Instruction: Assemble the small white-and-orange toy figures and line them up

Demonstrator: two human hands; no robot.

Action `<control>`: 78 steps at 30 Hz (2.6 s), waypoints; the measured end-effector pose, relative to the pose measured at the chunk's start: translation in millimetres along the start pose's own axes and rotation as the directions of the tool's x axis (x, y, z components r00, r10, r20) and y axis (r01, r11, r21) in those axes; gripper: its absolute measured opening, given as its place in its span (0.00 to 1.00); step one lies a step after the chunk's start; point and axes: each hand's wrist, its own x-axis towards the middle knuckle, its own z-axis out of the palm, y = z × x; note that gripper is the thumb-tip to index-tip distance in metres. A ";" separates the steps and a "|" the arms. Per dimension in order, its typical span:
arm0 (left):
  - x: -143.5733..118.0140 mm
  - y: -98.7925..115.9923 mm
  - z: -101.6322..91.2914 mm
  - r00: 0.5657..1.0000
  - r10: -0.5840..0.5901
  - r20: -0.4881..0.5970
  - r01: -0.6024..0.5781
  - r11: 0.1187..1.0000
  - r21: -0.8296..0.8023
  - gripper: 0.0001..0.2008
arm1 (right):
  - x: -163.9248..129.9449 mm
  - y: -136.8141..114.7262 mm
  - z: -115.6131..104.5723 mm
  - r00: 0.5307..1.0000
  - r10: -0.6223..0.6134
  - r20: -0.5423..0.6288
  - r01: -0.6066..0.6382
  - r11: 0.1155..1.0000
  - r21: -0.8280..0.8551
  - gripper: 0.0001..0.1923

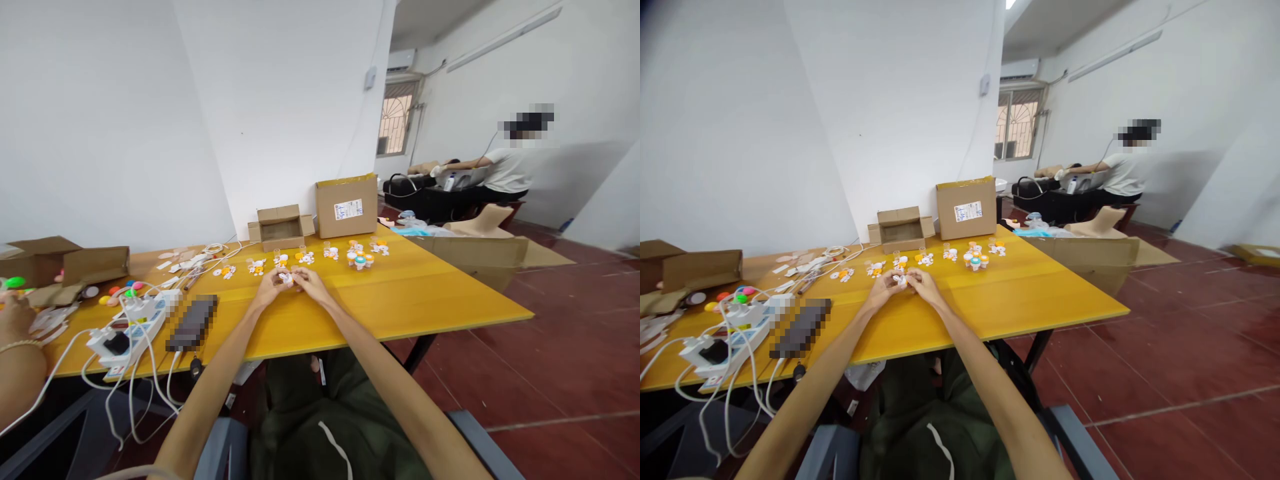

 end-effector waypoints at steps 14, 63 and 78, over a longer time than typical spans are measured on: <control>-0.9 7.9 2.8 0.997 0.081 -0.014 -0.081 0.997 0.013 0.16 | 0.4 -3.7 -2.6 0.994 0.100 0.044 -0.108 0.971 0.212 0.20; -6.8 1.8 10.7 0.981 0.172 -0.088 -0.149 0.965 0.217 0.11 | -3.4 3.7 1.5 0.972 0.230 -0.043 -0.198 0.905 0.377 0.21; -10.1 3.4 7.1 0.978 0.206 -0.043 -0.188 0.947 0.259 0.11 | -3.1 9.8 0.4 0.976 0.217 -0.017 -0.197 0.916 0.350 0.20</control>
